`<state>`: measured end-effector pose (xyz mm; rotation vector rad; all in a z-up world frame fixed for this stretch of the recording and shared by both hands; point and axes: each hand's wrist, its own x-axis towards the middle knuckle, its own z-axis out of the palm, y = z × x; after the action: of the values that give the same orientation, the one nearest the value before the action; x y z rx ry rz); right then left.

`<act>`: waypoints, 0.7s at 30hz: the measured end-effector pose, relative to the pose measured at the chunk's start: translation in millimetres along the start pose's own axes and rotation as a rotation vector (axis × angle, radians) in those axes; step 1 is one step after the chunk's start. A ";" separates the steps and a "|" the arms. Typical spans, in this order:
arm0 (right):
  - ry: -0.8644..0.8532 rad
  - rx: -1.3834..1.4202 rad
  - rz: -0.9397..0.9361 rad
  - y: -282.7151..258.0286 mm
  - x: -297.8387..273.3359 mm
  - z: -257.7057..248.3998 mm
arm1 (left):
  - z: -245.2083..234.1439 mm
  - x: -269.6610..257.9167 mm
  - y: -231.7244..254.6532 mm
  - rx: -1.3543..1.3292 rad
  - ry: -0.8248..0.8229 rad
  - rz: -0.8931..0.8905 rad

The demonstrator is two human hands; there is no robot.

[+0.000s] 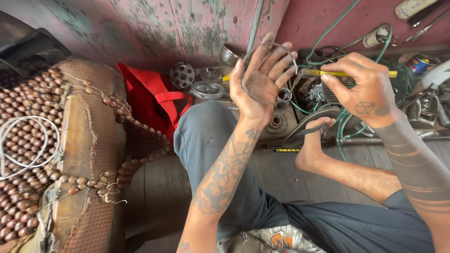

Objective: The person sits on the floor and scrubs a metal ring with a wire brush, rotating it to clean different sections. They then pick up a cylindrical metal part and scrub its outer surface with the same brush. The person returns to the ring and continues scrubbing it thoroughly.

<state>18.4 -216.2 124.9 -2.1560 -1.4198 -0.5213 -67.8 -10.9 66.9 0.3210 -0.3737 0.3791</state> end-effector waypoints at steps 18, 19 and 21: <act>-0.086 0.082 -0.432 -50.4 24.0 -39.8 | 87.8 -72.3 49.0 0.161 0.714 -0.167; -0.097 0.124 -0.475 -61.0 25.2 -45.9 | 95.3 -74.6 48.2 0.206 0.718 -0.188; -0.114 0.185 -0.526 -77.8 27.1 -52.6 | 101.1 -80.0 43.2 0.252 0.739 -0.196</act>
<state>-45.2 -202.3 197.8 -1.6826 -2.0258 -0.4312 -184.1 -33.9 133.4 0.4341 0.4308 0.3266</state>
